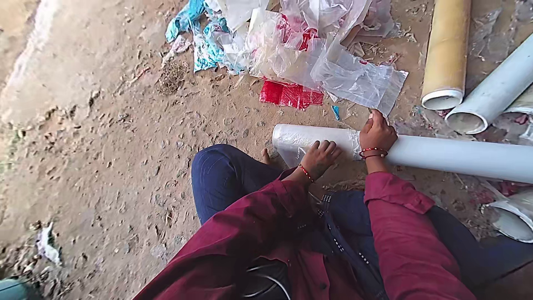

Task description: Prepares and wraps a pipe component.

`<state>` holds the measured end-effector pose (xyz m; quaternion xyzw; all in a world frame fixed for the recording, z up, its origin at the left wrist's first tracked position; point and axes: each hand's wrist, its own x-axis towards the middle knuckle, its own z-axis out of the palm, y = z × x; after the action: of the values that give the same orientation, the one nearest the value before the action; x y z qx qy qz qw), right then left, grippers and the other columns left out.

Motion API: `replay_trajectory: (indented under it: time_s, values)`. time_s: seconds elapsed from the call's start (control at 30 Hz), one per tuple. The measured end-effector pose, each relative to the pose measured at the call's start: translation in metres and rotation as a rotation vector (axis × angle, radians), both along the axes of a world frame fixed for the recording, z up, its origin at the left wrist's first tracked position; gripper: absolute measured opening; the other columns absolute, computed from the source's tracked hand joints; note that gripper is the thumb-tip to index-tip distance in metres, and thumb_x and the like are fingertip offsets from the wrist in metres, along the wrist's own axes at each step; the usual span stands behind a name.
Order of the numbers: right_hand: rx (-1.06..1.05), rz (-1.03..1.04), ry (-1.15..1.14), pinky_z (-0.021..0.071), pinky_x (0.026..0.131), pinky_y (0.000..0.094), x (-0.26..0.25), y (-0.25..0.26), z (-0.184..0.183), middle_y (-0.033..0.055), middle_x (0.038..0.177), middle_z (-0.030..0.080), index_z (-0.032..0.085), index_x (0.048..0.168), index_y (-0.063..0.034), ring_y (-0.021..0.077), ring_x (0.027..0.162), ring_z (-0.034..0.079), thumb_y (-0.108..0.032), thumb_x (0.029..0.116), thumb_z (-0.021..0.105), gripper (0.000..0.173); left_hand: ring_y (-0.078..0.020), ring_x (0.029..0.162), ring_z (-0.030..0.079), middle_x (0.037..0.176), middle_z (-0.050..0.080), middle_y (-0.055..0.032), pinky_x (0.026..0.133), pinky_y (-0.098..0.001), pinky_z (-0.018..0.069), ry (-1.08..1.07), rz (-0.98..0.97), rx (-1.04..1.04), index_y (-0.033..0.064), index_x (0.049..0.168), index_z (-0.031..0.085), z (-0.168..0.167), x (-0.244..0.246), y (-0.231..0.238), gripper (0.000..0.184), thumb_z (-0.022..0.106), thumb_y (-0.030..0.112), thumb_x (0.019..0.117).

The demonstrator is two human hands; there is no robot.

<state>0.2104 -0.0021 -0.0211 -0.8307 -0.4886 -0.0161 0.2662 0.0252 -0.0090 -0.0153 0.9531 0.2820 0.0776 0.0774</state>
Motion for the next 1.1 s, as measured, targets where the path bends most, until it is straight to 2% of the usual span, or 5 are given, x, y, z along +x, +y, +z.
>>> replay_trajectory:
  time_s: [0.3,0.47,0.6,0.9,1.1]
  values:
    - [-0.009,-0.023,0.003,0.0486,0.086,0.0625,0.003,0.008,-0.002,0.028,0.114,0.073,0.063,0.135,-0.0005,0.0487,0.098,0.071,-0.013,0.1083,0.038,0.039,-0.0464,0.128,0.058,0.137,0.055,-0.0328,0.106,-0.0527,0.0473,0.401,-0.003,-0.499,-0.0136,0.134,0.053,0.005,0.011,-0.019,0.034,0.038,-0.008,0.1042]
    - [0.017,-0.022,-0.005,0.0487,0.083,0.0636,0.003,0.006,-0.002,0.0291,0.111,0.073,0.065,0.134,-0.0002,0.0503,0.095,0.071,-0.013,0.1078,0.039,0.038,-0.044,0.113,0.067,0.12,0.066,-0.0283,0.094,-0.0524,0.0565,-0.115,0.228,-0.194,-0.0091,0.112,0.068,0.007,-0.026,-0.01,0.03,0.067,0.018,0.0986]
    - [0.033,-0.023,-0.008,0.0491,0.084,0.0629,0.003,0.007,-0.005,0.0277,0.111,0.074,0.065,0.133,-0.0007,0.0488,0.096,0.071,-0.014,0.1087,0.039,0.039,-0.047,0.128,0.055,0.131,0.06,-0.0305,0.104,-0.0577,0.045,0.318,0.493,-0.24,-0.0081,0.128,0.061,0.02,-0.04,0.014,0.064,0.069,0.047,0.0965]
    - [-0.021,0.037,-0.022,0.0484,0.086,0.0643,0.005,0.014,0.003,0.0296,0.109,0.073,0.063,0.133,0.0029,0.0507,0.098,0.071,-0.01,0.1077,0.04,0.037,-0.051,0.13,0.054,0.142,0.05,-0.0362,0.099,-0.0601,0.0493,0.818,0.266,-0.67,-0.0161,0.14,0.043,0.021,-0.004,-0.047,0.038,0.038,0.003,0.1086]
    - [0.066,0.073,-0.057,0.0492,0.08,0.0654,0.011,0.022,0.002,0.0306,0.106,0.073,0.065,0.13,0.0038,0.0514,0.093,0.071,-0.009,0.1065,0.041,0.036,-0.0477,0.119,0.064,0.122,0.065,-0.0334,0.099,-0.0561,0.0503,0.266,0.337,-0.362,-0.0112,0.121,0.065,0.037,-0.051,-0.029,0.049,0.046,0.033,0.1101]
